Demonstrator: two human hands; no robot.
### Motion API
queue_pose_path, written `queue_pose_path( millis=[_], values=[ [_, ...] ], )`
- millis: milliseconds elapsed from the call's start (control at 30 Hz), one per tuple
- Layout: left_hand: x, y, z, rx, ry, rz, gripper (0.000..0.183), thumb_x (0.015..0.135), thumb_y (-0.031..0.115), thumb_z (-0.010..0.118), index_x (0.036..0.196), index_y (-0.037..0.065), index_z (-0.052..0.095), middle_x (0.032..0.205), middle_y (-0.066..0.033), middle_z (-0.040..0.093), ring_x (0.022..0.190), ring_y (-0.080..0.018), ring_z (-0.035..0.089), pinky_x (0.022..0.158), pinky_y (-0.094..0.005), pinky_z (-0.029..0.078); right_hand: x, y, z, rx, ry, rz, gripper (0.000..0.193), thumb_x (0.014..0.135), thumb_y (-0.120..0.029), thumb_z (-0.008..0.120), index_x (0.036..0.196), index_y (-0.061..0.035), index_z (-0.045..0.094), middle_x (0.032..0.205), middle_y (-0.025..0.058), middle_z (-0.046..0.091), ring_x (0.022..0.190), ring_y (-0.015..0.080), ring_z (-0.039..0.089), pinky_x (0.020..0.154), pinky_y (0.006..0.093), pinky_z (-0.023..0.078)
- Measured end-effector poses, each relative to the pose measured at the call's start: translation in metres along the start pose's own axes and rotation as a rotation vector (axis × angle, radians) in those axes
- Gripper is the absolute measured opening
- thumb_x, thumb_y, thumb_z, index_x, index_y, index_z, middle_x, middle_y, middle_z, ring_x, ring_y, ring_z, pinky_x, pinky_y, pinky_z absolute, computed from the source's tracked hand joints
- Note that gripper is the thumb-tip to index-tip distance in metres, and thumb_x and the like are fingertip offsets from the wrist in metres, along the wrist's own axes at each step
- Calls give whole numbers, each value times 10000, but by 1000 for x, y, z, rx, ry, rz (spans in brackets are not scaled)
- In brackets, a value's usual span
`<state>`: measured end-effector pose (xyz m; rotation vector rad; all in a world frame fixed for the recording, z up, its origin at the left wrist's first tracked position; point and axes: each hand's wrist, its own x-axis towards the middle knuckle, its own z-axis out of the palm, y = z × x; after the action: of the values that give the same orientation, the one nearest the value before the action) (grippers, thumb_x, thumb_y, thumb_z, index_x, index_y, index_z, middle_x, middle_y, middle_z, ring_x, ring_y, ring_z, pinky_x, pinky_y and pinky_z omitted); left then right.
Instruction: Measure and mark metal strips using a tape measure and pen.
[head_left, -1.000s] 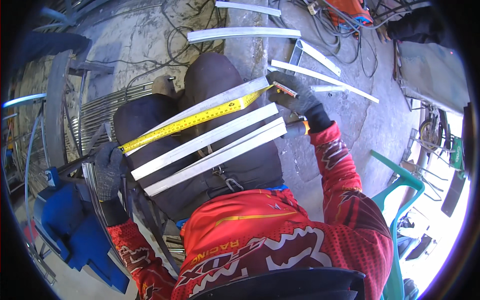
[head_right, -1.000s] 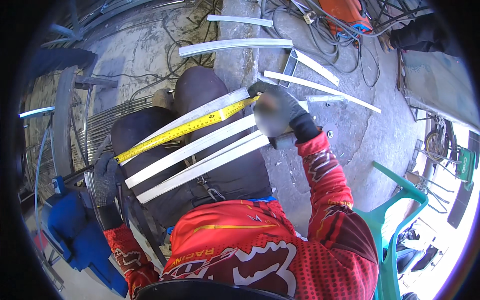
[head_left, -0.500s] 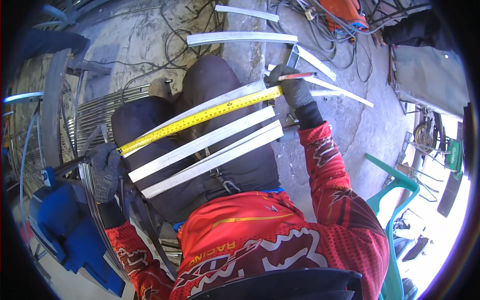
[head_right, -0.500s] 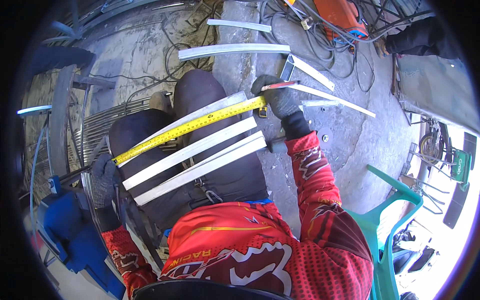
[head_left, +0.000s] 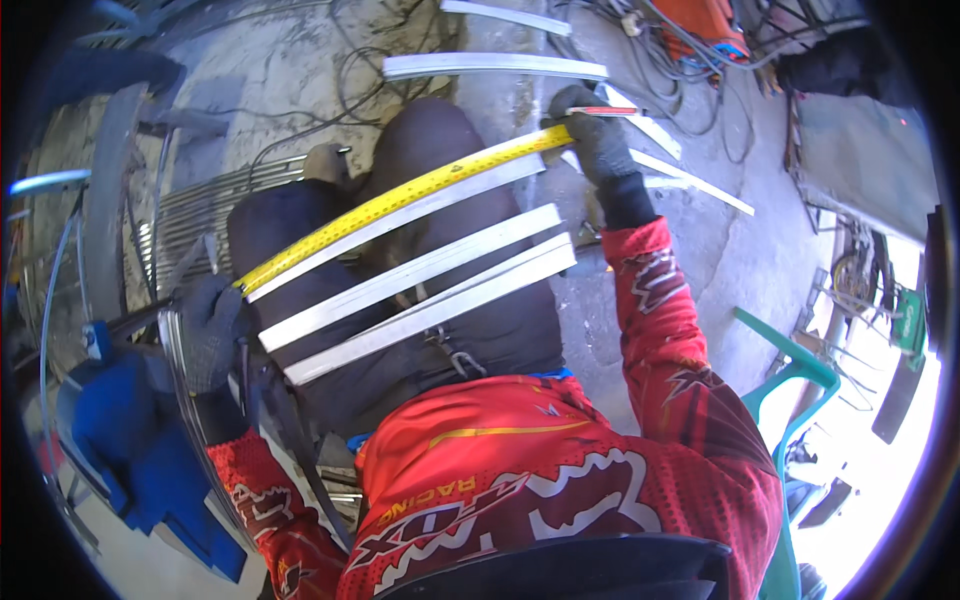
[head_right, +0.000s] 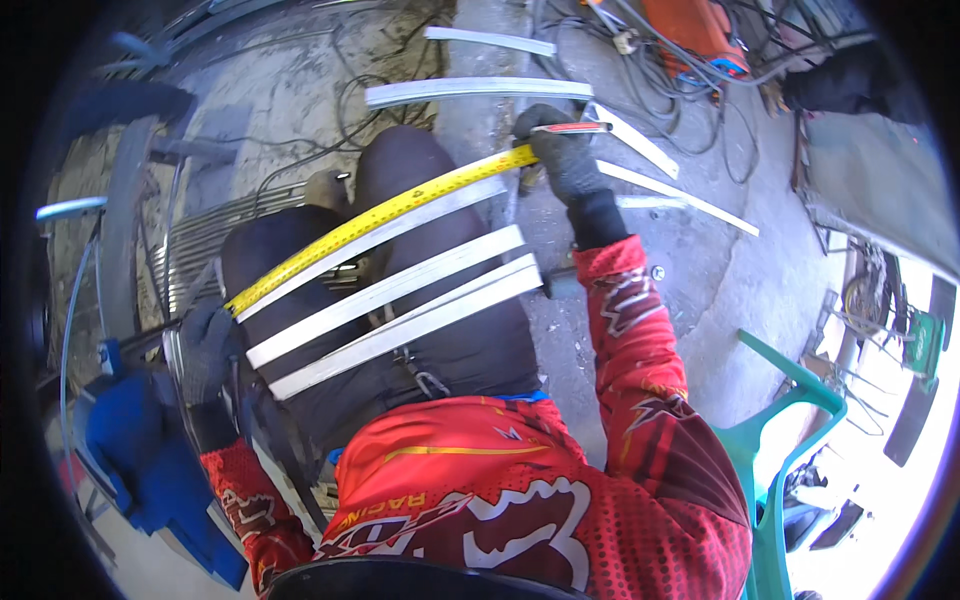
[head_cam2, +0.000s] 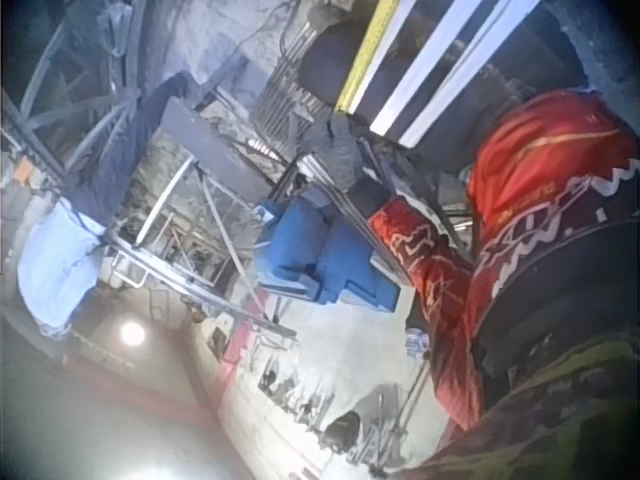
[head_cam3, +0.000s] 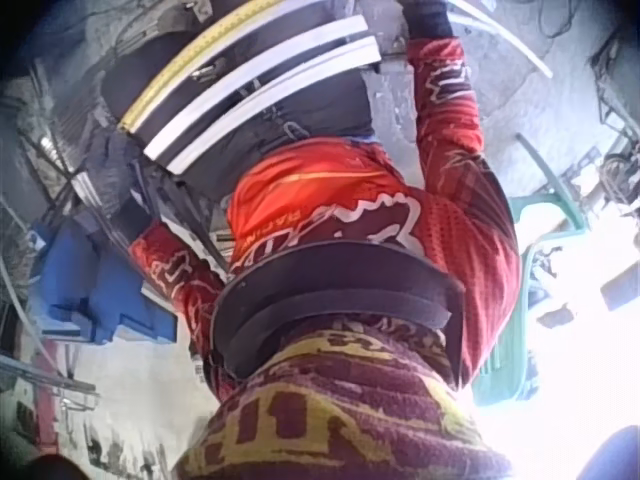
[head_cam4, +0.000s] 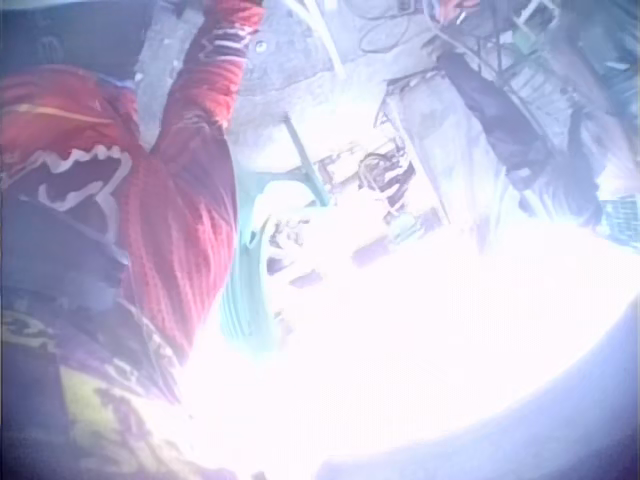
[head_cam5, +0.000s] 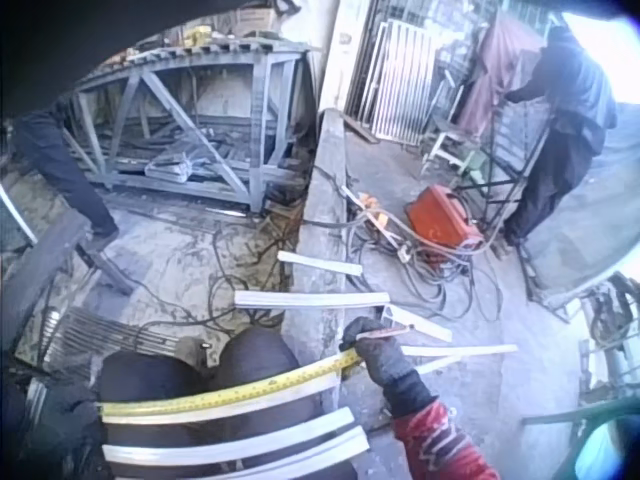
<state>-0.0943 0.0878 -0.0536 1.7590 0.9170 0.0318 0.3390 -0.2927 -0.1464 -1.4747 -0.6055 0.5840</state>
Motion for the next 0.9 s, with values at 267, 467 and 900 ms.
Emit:
queue_pose_path(
  millis=[267,467,900],
  values=[
    [-8,12,2,-19,3,-9,239,1004,153,644,1166,-23,640,838,-26,615,686,-76,546,591,-257,451,-13,-3,0,-9,28,-128,359,901,-393,690,927,-39,639,963,69,620,876,175,612,785,320,512],
    [1,7,4,30,-21,81,169,1007,91,610,1152,5,618,812,14,561,679,-53,508,568,-227,410,-18,-25,-5,-257,83,-52,237,917,-272,651,962,-40,649,959,49,624,853,144,615,748,290,503],
    [4,26,0,-6,-19,28,223,960,91,694,1164,9,662,915,-50,675,726,-81,610,604,-253,520,-28,-46,36,-557,53,-146,180,986,-128,618,1111,-21,691,1093,106,696,1010,205,670,893,346,528]
  ],
)
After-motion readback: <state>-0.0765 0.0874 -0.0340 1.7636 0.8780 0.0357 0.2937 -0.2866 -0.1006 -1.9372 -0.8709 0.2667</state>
